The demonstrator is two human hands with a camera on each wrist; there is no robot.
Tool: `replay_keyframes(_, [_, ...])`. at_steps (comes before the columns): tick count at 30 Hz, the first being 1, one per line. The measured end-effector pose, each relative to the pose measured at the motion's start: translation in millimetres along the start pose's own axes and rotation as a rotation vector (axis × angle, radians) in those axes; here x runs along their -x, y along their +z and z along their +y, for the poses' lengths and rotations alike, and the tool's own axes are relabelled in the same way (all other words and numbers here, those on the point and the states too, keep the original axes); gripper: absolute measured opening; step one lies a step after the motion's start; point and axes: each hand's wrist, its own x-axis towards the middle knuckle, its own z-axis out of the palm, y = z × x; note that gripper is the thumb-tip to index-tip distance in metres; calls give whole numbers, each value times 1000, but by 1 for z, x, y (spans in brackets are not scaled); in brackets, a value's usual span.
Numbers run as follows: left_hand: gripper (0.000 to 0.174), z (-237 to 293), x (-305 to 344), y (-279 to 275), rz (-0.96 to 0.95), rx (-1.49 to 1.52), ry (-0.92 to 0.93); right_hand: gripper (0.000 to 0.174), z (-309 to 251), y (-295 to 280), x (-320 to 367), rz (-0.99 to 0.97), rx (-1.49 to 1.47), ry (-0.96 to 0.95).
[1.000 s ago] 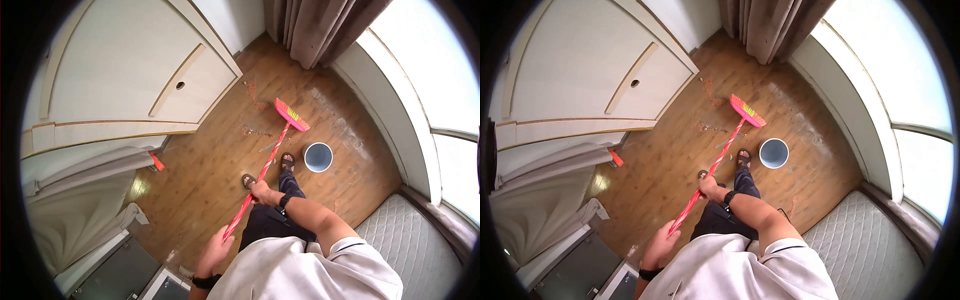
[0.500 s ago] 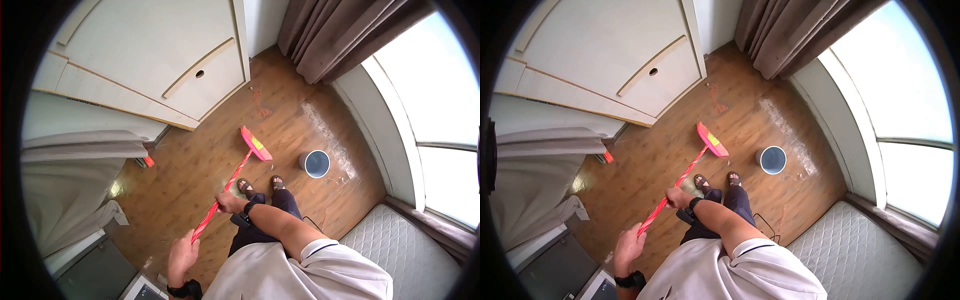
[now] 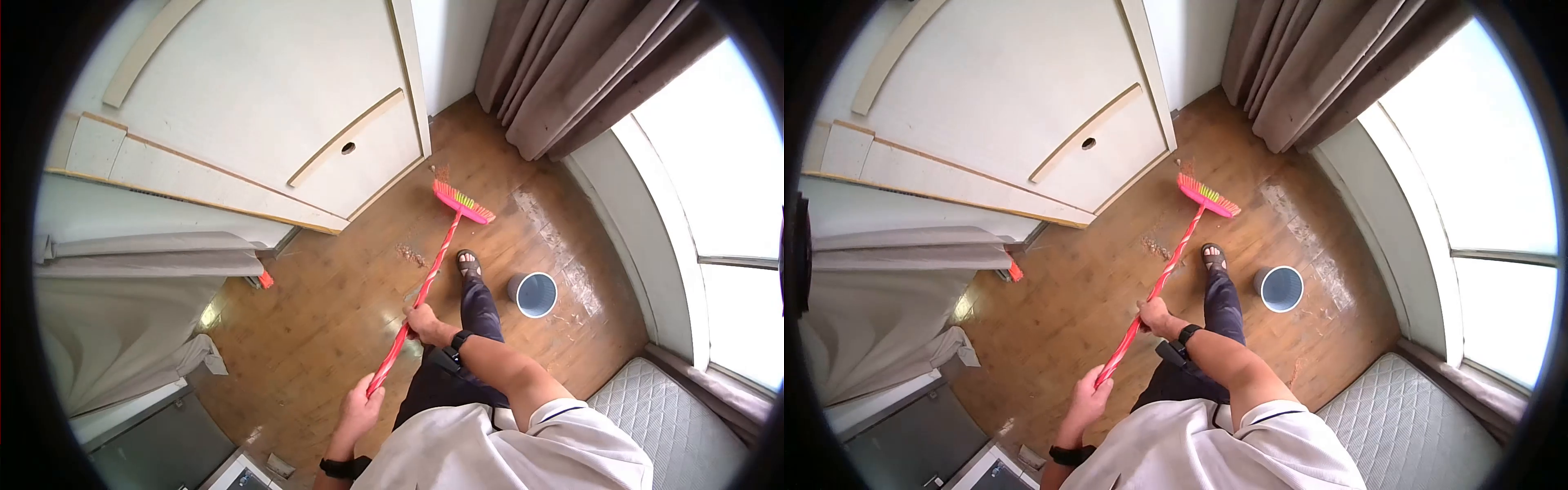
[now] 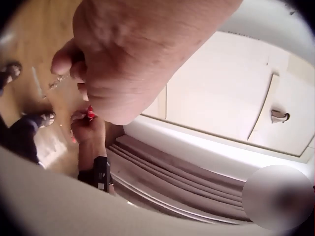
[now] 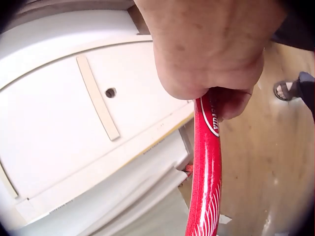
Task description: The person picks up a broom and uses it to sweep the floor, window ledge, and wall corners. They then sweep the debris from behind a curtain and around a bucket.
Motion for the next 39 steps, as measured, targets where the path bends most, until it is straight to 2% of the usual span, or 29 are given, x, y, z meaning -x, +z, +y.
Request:
replay_keyframes(2, [39, 26, -38, 18, 49, 23, 81, 34, -29, -27, -26, 14, 12, -127])
replay_keyframes(5, [37, 80, -98, 40, 12, 103, 38, 36, -85, -61, -56, 85, -29, -254])
replay_keyframes(6, [37, 96, -118, 49, 8, 87, 34, 35, -103, -73, -67, 109, -18, -230])
replay_keyframes(8, [36, 125, -155, 66, 9, 235, 31, 35, -145, -97, -78, 107, -33, -326])
replay_keyframes(11, [35, 167, -204, 85, 35, 281, -2, 34, -203, -127, -93, 111, -6, -344])
replay_keyframes(14, [32, 203, -239, 95, 44, 263, -48, 33, -235, -142, -120, 80, -41, -356])
replay_keyframes(15, [26, 217, -243, 95, -30, 309, -95, 31, -244, -149, -124, 63, 85, -337])
replay_keyframes(16, [26, 227, -242, 95, -29, 307, -103, 31, -237, -151, -142, 58, 85, -331])
replay_keyframes(18, [22, 238, -238, 95, -103, 335, -163, 29, -208, -149, -184, 64, 97, -187])
replay_keyframes(19, [22, 237, -233, 94, -105, 332, -161, 29, -205, -151, -176, 66, 94, -188])
replay_keyframes(22, [22, 205, -187, 85, -202, 461, -215, 27, -167, -145, -123, -97, 350, -157])
replay_keyframes(23, [24, 193, -171, 83, -202, 456, -220, 24, -144, -140, -115, -96, 380, -235])
replay_keyframes(25, [29, 199, -144, 66, -192, 388, -237, 26, -136, -134, -83, -113, 218, -164])
replay_keyframes(26, [29, 196, -138, 62, -191, 391, -235, 28, -150, -132, -55, -129, 29, -19])
replay_keyframes(27, [31, 193, -134, 58, -182, 370, -200, 28, -155, -131, -52, -127, 32, -21])
replay_keyframes(30, [34, 196, -149, 61, -161, 357, -171, 30, -170, -134, -55, -33, 120, -72])
replay_keyframes(32, [34, 197, -177, 74, -151, 363, -176, 33, -198, -150, -78, 15, 205, -173])
replay_keyframes(33, [33, 197, -198, 88, -116, 380, -89, 31, -204, -157, -102, 128, 292, -276])
replay_keyframes(34, [32, 204, -218, 98, -83, 399, -3, 29, -209, -164, -128, 244, 380, -377])
replay_keyframes(36, [31, 255, -257, 100, -154, 423, -69, 29, -242, -187, -159, 304, 275, -448])
replay_keyframes(38, [32, 269, -304, 115, -98, 218, 105, 28, -299, -220, -154, 180, 123, -351])
replay_keyframes(39, [33, 283, -324, 117, -104, 180, 139, 28, -322, -233, -150, 220, 84, -348])
